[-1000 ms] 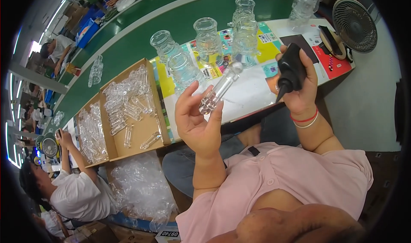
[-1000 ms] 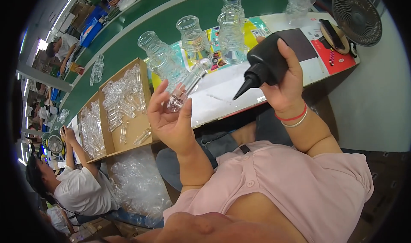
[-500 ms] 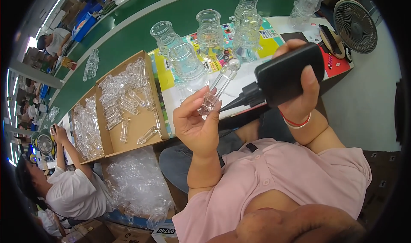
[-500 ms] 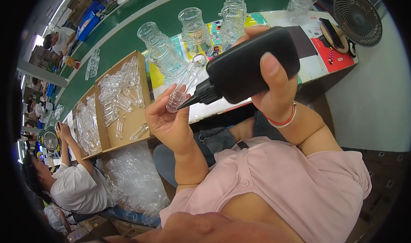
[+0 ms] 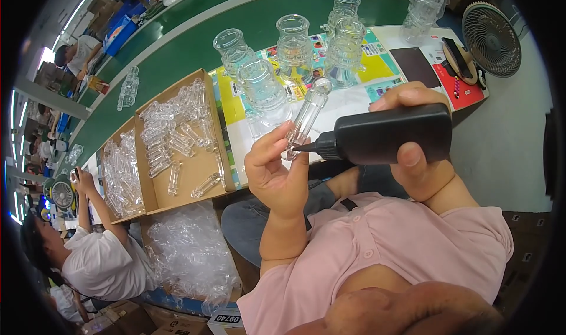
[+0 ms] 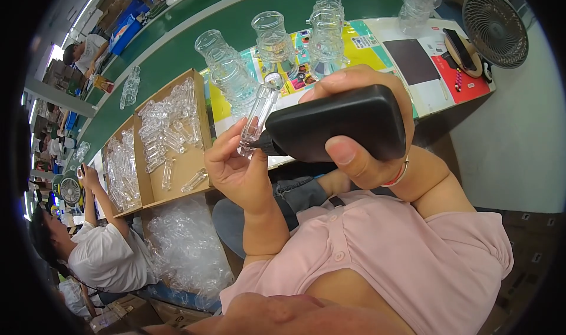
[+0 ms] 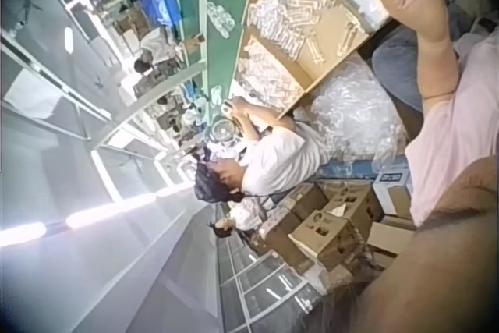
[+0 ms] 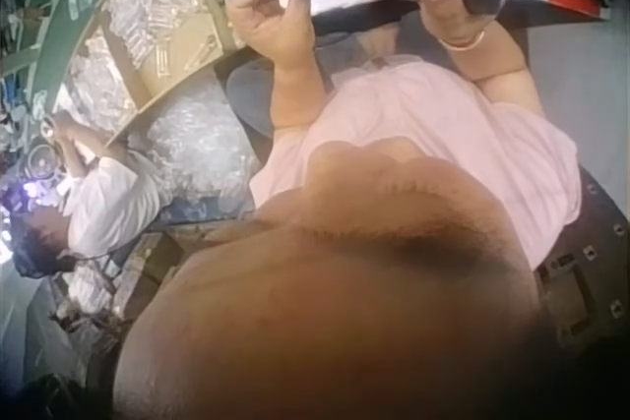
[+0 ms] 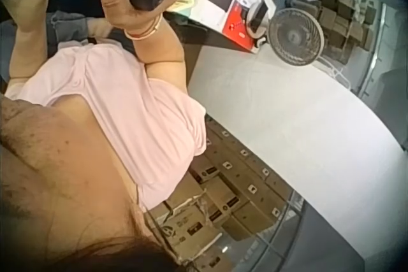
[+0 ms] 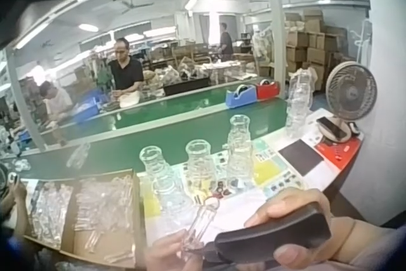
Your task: Assembling glass lighting fixtures by applying adhesive to small components and inserting them into the fixture bodies.
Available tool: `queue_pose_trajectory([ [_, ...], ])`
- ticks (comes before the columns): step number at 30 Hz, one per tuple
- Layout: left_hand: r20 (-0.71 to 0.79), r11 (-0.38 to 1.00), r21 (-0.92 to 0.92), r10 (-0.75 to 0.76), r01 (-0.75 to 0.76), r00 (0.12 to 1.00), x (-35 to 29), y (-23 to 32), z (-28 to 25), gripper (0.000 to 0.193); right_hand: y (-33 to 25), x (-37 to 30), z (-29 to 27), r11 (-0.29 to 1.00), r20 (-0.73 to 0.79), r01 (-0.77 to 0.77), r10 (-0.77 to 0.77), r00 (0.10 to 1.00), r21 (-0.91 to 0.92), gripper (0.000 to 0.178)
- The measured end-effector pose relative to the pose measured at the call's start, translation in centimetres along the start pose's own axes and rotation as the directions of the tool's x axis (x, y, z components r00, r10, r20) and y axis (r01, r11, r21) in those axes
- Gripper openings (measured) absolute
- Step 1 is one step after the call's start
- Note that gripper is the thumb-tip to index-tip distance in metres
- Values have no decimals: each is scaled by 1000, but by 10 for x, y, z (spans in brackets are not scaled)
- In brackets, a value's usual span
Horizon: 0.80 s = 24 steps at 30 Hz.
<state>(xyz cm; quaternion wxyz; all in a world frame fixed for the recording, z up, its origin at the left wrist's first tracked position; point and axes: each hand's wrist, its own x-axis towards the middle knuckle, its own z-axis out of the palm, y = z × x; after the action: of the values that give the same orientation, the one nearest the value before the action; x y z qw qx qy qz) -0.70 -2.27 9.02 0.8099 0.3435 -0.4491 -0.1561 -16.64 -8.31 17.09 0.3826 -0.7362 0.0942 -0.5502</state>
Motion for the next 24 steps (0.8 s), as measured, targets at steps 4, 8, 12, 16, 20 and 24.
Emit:
queue_pose_trajectory([
  [4,17,988,124,89,-90,996,-2,-3,-2,41,1,2,-3,991,74,98,-92,993,-86,47],
  [8,52,947,267,174,-181,983,-2,-3,-2,41,1,3,-5,969,120,184,-165,979,-165,47],
  [12,71,935,294,185,-198,980,0,-2,-2,40,-1,1,0,990,69,84,-77,995,-114,47],
  [16,60,951,251,169,-179,984,0,-2,0,41,2,0,0,999,10,20,-20,1000,-43,46],
  [20,79,945,269,169,-184,982,-1,-6,-3,40,3,5,4,993,-62,-97,101,993,68,43],
  [24,127,946,289,117,-150,985,-3,-1,-3,35,1,11,1,974,-59,-163,173,983,155,39],
])
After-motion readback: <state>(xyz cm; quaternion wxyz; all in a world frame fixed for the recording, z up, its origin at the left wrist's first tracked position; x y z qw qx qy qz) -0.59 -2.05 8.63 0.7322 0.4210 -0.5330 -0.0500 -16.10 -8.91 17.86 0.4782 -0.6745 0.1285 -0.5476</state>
